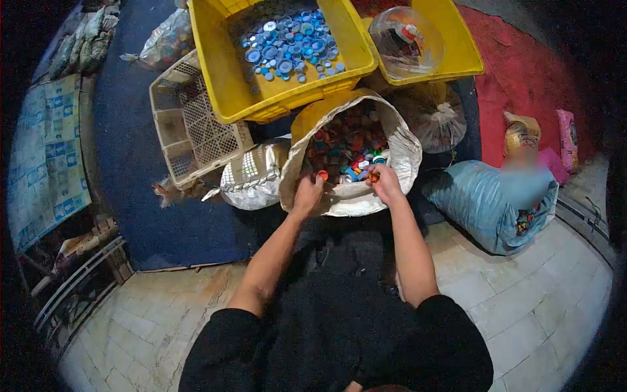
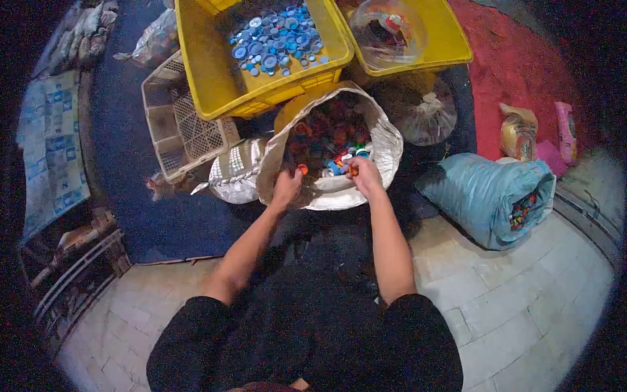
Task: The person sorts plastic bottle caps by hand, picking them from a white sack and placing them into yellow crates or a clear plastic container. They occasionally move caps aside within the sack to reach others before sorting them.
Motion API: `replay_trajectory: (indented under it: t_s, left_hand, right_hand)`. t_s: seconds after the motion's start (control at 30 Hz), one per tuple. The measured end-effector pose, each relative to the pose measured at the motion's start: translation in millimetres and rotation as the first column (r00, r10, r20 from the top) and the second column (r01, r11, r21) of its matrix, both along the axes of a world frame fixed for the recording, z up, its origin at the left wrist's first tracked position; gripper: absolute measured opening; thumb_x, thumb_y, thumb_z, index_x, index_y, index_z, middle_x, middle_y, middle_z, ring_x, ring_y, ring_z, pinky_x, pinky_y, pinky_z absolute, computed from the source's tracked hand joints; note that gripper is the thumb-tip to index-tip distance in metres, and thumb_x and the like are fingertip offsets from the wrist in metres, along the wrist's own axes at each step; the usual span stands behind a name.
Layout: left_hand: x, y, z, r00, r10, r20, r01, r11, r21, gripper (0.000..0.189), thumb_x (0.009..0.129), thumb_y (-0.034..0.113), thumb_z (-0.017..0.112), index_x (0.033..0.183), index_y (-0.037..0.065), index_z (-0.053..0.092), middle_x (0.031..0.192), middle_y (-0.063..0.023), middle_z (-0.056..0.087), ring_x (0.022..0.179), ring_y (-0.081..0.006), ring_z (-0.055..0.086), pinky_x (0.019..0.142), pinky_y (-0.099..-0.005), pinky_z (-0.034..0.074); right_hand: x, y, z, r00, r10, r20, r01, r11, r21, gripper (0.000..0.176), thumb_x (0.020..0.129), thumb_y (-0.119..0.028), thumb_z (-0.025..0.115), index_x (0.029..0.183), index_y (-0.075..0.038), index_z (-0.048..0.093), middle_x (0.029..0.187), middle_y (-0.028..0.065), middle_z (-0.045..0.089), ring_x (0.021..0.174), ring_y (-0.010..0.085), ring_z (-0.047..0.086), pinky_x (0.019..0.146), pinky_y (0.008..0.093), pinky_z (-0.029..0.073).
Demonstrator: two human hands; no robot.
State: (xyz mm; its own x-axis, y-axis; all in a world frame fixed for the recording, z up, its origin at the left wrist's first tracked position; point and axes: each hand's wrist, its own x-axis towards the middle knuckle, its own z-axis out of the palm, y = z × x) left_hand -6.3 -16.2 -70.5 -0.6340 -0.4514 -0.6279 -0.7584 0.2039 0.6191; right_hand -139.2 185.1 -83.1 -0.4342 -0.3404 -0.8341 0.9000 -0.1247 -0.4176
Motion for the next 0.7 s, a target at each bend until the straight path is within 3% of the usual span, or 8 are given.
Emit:
replay_trajectory:
  t_s: [0.13, 0.2, 0.27, 0.3, 0.37, 0.47, 0.57, 0.7]
  left_hand:
    - [10, -15, 2, 0.955, -0.05, 0.291, 0.03, 0.997, 0.071, 0.06, 0.087, 0.052, 0.043, 0.083, -0.006, 0.058, 0.063, -0.0212, 0.056, 0.068, -0.0407, 0.057, 0.07, -0.0437, 0.044]
    - [19, -22, -1, 0.984, -0.017, 0.175, -0.004, 0.993, 0.118, 0.066, 0.086, 0.056, 0.045, 0.068, -0.006, 0.058, 0.058, -0.0211, 0.054, 0.063, -0.0383, 0.057, 0.069, -0.0427, 0.044]
    - [23, -22, 5, 0.989, -0.071, 0.128, 0.06, 0.995, 0.085, 0.064, 0.086, 0.055, 0.047, 0.068, -0.006, 0.059, 0.058, -0.0202, 0.055, 0.062, -0.0354, 0.058, 0.068, -0.0421, 0.044]
    - [19, -21, 10, 0.991, -0.108, 0.076, 0.104, 0.993, 0.055, 0.063, 0.086, 0.055, 0.048, 0.068, -0.005, 0.06, 0.058, -0.0194, 0.056, 0.061, -0.0324, 0.059, 0.068, -0.0415, 0.044]
    - [12, -20, 14, 0.976, -0.035, 0.216, 0.011, 0.994, 0.11, 0.047, 0.087, 0.044, 0.053, 0.089, -0.002, 0.061, 0.074, -0.0171, 0.062, 0.073, -0.0299, 0.062, 0.073, -0.0392, 0.045]
    - [18, -15, 17, 0.996, 0.031, 0.078, -0.045, 0.98, 0.192, 0.043, 0.088, 0.041, 0.054, 0.103, 0.0, 0.059, 0.089, -0.0172, 0.065, 0.083, -0.0301, 0.062, 0.078, -0.0375, 0.046]
    - [32, -14, 16, 0.998, 0.056, 0.004, -0.056, 0.989, 0.134, 0.044, 0.087, 0.044, 0.055, 0.097, 0.002, 0.062, 0.083, -0.013, 0.064, 0.078, -0.0242, 0.061, 0.072, -0.0352, 0.046]
    - [41, -16, 21, 0.998, 0.027, 0.052, -0.032, 0.995, 0.094, 0.039, 0.089, 0.038, 0.058, 0.103, 0.002, 0.062, 0.077, -0.0058, 0.065, 0.067, -0.014, 0.06, 0.06, -0.0285, 0.046]
  right_hand:
    - [-10, -26, -29, 0.966, 0.256, 0.044, -0.259, 0.963, 0.074, 0.014, 0.077, -0.018, 0.056, 0.075, -0.004, 0.059, 0.072, 0.0068, 0.057, 0.056, 0.0177, 0.051, 0.05, 0.0309, 0.04]
    - [-12, -48, -46, 0.958, 0.286, -0.009, -0.285, 0.957, 0.061, 0.022, 0.077, -0.027, 0.057, 0.071, -0.005, 0.059, 0.065, 0.0051, 0.056, 0.051, 0.0183, 0.05, 0.048, 0.0335, 0.04]
    - [-15, -76, -54, 0.615, 0.728, -0.302, -0.512, 0.661, 0.549, 0.031, 0.079, -0.032, 0.056, 0.079, -0.003, 0.063, 0.071, 0.0092, 0.063, 0.06, 0.0237, 0.06, 0.054, 0.0359, 0.047]
    - [-18, -87, -71, 0.629, 0.715, -0.306, -0.5, 0.673, 0.545, 0.031, 0.079, -0.032, 0.056, 0.079, -0.003, 0.063, 0.071, 0.0092, 0.063, 0.06, 0.0237, 0.06, 0.054, 0.0359, 0.047]
    - [-21, -113, -104, 0.215, 0.962, -0.169, -0.346, 0.237, 0.908, 0.031, 0.084, -0.03, 0.055, 0.095, -0.003, 0.065, 0.098, 0.0184, 0.065, 0.087, 0.0243, 0.065, 0.07, 0.0362, 0.05]
    - [-23, -137, -105, 0.0, 0.945, -0.327, -0.018, 0.327, 0.945, 0.04, 0.084, -0.034, 0.053, 0.112, -0.006, 0.063, 0.111, 0.0201, 0.062, 0.098, 0.0324, 0.063, 0.079, 0.0418, 0.05]
    - [-35, -158, -26, 0.063, 0.998, 0.019, -0.218, -0.005, 0.976, 0.044, 0.085, -0.035, 0.05, 0.118, -0.007, 0.06, 0.115, 0.0173, 0.061, 0.1, 0.0358, 0.061, 0.082, 0.0452, 0.049]
    - [-21, -145, -129, 0.059, 0.994, -0.097, -0.03, 0.099, 0.995, 0.041, 0.086, -0.031, 0.047, 0.117, -0.006, 0.06, 0.116, 0.0173, 0.06, 0.1, 0.0378, 0.06, 0.083, 0.0458, 0.048]
